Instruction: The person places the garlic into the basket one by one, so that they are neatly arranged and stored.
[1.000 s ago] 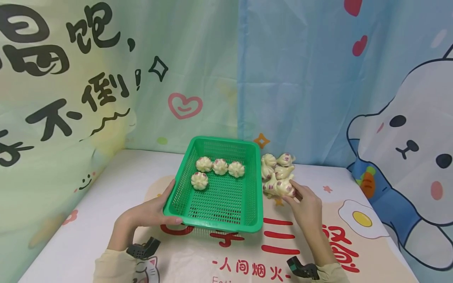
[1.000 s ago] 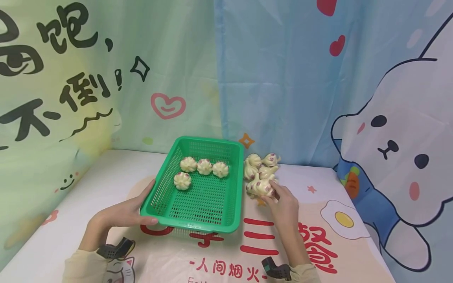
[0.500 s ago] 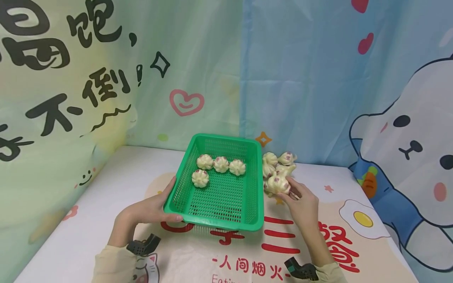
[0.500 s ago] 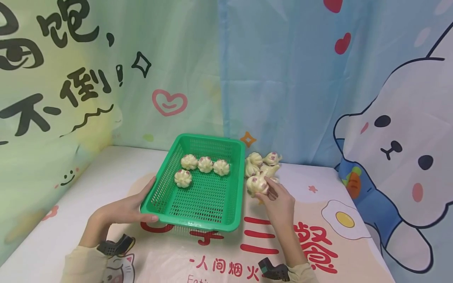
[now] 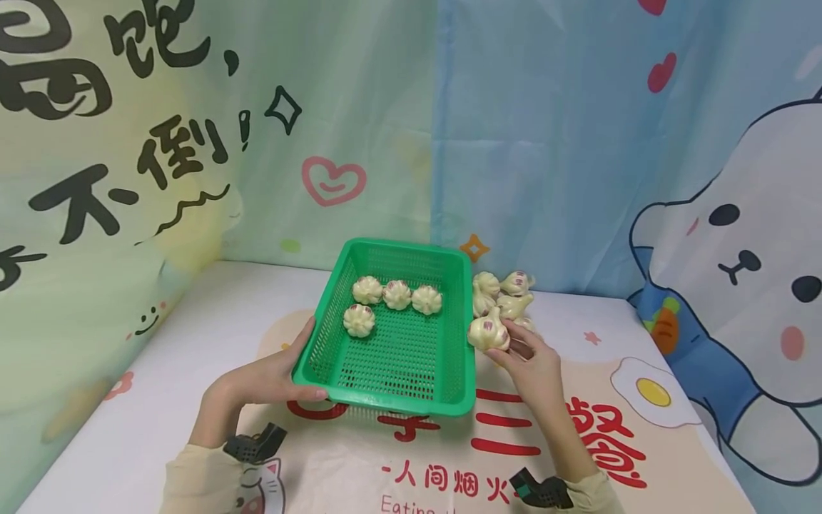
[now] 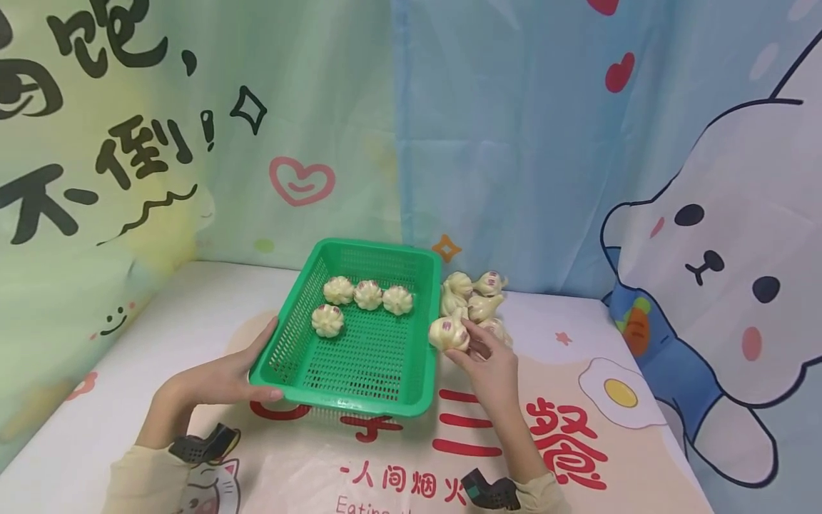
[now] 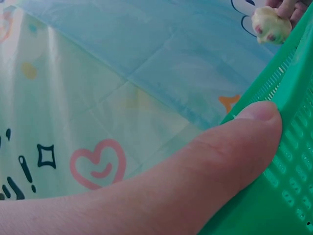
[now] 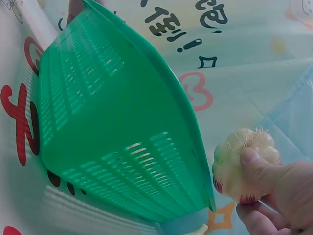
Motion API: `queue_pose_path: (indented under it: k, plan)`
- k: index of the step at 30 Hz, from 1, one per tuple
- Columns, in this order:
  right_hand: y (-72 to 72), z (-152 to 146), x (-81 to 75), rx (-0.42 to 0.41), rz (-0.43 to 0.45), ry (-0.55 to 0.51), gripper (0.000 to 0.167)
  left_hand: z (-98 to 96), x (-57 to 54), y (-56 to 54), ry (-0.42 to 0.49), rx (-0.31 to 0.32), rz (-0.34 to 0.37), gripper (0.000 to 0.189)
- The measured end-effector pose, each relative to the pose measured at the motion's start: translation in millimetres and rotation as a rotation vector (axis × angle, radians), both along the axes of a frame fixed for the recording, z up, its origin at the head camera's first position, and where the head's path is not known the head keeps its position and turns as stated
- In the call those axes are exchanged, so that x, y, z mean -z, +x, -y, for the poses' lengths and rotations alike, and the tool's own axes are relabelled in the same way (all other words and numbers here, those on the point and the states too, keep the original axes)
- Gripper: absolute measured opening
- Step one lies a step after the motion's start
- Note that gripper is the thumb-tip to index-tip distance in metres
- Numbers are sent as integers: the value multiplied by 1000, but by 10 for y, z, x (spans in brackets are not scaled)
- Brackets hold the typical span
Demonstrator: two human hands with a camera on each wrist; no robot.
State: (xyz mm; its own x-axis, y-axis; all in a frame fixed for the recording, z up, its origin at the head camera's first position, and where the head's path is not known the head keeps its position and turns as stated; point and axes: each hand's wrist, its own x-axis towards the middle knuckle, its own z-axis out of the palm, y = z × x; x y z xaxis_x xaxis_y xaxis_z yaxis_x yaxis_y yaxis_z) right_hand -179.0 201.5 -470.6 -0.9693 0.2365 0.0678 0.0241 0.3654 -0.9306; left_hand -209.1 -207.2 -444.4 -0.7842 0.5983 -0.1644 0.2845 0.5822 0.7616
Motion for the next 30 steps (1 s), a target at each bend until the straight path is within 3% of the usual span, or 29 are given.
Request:
queue_pose_path:
  k: [14,19,30]
  plan:
    - [-77,148,-74,-77,-42,-11,62,14,7,0,-14,1,-22,119]
    - [-222,225,-127,-131,-50,20,60,14,-4,-14,-11,8,-17,119]
    - [-618,461,-244,-244,-29,190,52,17,31,-21,-21,-7,4,119]
